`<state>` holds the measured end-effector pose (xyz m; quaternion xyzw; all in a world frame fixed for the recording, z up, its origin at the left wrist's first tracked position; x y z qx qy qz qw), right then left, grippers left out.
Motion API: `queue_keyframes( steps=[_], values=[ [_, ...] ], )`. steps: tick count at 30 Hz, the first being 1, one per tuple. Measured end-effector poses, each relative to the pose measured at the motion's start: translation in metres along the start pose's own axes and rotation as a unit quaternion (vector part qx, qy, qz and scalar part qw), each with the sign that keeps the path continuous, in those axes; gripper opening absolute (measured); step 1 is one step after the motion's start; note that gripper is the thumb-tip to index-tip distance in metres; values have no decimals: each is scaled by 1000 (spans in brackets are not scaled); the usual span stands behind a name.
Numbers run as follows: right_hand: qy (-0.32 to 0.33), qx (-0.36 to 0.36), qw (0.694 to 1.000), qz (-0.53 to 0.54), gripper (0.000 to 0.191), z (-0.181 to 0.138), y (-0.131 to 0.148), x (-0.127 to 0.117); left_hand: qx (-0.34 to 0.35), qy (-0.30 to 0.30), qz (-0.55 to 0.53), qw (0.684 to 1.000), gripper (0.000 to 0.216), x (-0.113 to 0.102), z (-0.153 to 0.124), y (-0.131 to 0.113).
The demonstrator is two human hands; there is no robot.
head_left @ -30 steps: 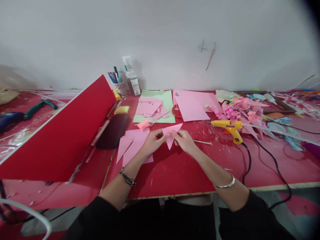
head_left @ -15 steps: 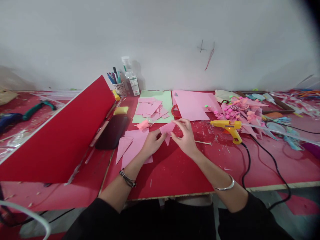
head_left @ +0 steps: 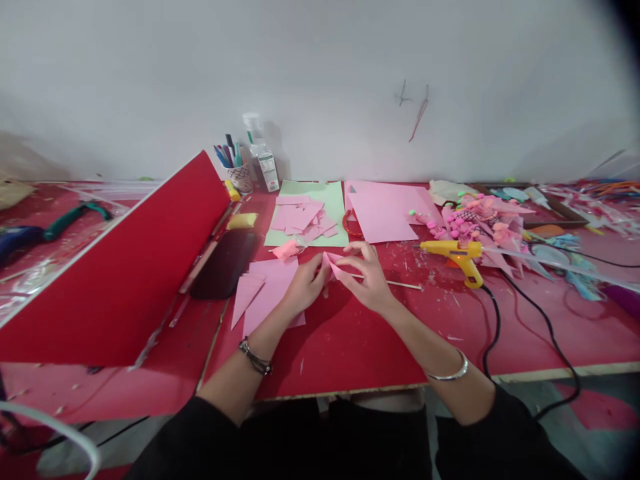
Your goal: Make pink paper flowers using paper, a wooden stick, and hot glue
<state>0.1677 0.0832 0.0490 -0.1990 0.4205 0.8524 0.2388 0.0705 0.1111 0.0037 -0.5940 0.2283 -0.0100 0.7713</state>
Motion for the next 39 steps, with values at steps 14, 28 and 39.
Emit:
queue_keyframes(
  steps=[14, 28, 39],
  values=[
    [90, 80, 970, 210, 16, 0, -19, 22, -73, 117, -61, 989, 23, 10, -4, 4],
    [77, 91, 959, 257, 11, 1, -20, 19, -195, -41, -333, 922, 15, -6, -1, 43],
    [39, 166, 946, 276, 10, -4, -41, 20, -179, -72, -356, 914, 13, -10, 2, 40]
  ],
)
Point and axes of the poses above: each hand's wrist, its own z-axis towards the middle knuckle, its own x-axis out of the palm, y = z × x, the point moved 10 cm from there along z, towards the middle knuckle, and after that the axes turned 2 degrees about -y, right-handed, at the moved point
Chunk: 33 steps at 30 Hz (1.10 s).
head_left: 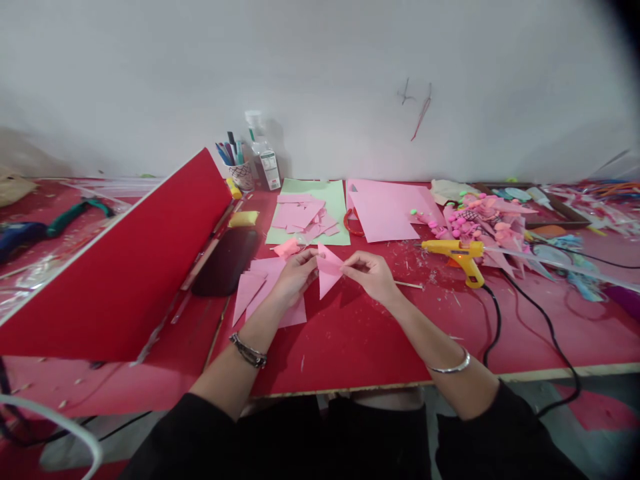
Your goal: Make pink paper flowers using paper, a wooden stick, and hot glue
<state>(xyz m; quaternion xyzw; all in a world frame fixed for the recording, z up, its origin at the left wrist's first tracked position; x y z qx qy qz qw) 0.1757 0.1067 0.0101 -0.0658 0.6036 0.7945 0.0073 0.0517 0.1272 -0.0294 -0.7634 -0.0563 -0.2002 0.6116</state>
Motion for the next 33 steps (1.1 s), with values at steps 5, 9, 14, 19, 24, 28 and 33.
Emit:
queue_keyframes(
  steps=[5, 9, 14, 19, 24, 28, 33],
  values=[
    [-32, -1, 999, 3, 12, 0, 2, -7, 34, 31, 65, 997, 19, 8, -5, -13],
    [-11, 3, 1000, -12, 13, -1, 3, -3, 100, 101, 210, 967, 18, 28, -12, -21],
    [48, 15, 999, -16, 11, -2, 0, 11, 115, 86, 301, 943, 20, 29, -12, -20],
    [69, 24, 997, -4, 15, -3, -3, 15, 135, 105, 333, 927, 18, 33, -13, -22],
    [95, 66, 993, 13, 16, -4, -13, 20, 166, 78, 360, 915, 21, 29, -13, -25],
    [147, 74, 986, -7, 35, -6, -18, 30, 185, 56, 360, 913, 19, 26, -13, -29],
    [154, 55, 986, -23, 32, -8, -10, 29, 148, 61, 331, 930, 24, 24, -12, -23]
  ],
)
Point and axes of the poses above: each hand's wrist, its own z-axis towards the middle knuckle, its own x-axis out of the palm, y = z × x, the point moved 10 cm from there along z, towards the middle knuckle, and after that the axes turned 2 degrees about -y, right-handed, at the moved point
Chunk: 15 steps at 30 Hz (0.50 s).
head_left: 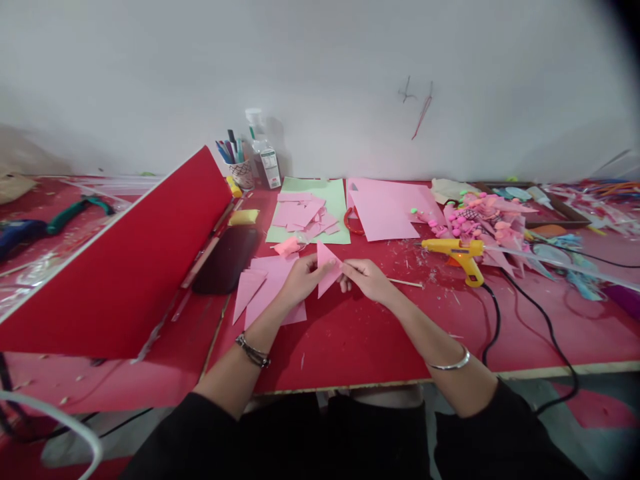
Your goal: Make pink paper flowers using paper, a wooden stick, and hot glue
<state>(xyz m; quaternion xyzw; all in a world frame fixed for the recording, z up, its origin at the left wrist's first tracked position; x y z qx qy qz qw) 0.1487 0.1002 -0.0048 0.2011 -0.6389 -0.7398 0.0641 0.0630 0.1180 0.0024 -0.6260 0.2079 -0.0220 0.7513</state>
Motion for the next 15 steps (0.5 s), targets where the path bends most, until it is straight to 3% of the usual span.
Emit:
queue_keyframes(
  steps=[7, 10, 13, 15],
  values=[
    [-14, -33, 997, -66, 33, -2, 8, -1, -16, -13, -10, 1000, 36, -2, -1, 3],
    [-57, -61, 992, -92, 19, -3, 15, -7, -33, -32, -13, 999, 39, -6, 0, 9],
    [-80, -109, 985, -107, 34, -6, 29, -12, -55, -37, -24, 998, 41, -6, 0, 16],
    [-68, -141, 981, -111, 32, -8, 37, -10, -65, -34, -41, 996, 41, -5, 0, 17]
  ],
)
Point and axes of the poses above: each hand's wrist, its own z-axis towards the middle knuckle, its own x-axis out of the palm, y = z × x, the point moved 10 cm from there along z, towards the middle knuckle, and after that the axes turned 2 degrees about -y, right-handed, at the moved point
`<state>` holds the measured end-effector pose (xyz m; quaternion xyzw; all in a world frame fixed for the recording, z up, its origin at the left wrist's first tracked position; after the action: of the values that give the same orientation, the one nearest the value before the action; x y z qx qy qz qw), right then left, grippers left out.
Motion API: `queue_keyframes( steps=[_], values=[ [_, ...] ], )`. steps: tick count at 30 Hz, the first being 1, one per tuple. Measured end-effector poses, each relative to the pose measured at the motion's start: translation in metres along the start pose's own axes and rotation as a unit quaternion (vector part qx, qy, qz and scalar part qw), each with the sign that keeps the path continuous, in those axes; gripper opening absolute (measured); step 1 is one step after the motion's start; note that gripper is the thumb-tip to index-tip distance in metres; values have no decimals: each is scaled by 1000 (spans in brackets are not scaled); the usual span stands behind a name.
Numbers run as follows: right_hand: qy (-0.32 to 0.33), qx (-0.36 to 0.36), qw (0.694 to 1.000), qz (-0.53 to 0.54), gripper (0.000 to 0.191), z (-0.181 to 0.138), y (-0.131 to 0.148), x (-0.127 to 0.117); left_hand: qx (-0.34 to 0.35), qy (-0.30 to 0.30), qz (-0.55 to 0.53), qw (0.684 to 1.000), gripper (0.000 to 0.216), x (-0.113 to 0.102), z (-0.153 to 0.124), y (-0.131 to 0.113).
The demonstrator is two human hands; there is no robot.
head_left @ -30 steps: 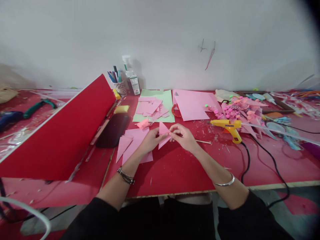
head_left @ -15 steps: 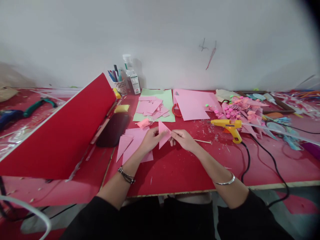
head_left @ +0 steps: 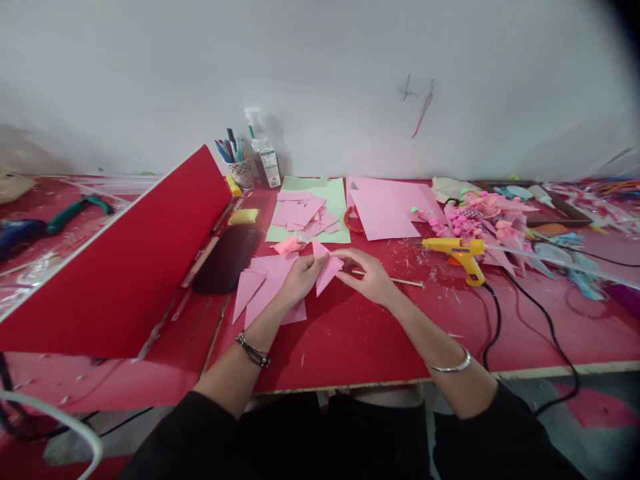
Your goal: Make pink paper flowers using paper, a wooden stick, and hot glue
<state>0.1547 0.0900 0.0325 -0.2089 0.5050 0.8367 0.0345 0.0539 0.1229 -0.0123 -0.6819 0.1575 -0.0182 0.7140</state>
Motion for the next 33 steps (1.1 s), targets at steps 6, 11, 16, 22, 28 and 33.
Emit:
queue_keyframes(
  steps=[6, 11, 16, 22, 28, 33],
  values=[
    [-20, -20, 999, 24, 15, 3, 1, -7, -9, 50, -45, 998, 44, 9, -4, -6],
    [-58, 33, 997, 40, 14, 2, -10, -13, 45, 106, -59, 992, 40, 20, -6, -18],
    [-86, 90, 988, 92, 14, -1, -27, -14, 79, 155, -25, 984, 34, 29, -10, -23],
    [-91, 95, 987, 92, 10, 0, -33, -10, 74, 121, 18, 990, 39, 25, -7, -18],
    [-74, 81, 993, 53, 15, -1, -28, -6, 53, 47, 91, 993, 35, 15, -2, -10],
    [-24, 116, 992, 48, 19, -4, -37, 6, 43, 52, 98, 993, 39, 15, -3, -6]
  ],
)
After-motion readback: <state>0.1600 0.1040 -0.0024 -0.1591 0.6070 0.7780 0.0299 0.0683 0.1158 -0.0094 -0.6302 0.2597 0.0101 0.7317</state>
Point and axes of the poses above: each hand's wrist, its own z-axis towards the middle knuckle, its own x-axis out of the palm, y = z × x, the point moved 10 cm from there along z, towards the middle knuckle, and after that the axes turned 2 degrees about -y, right-handed, at the moved point
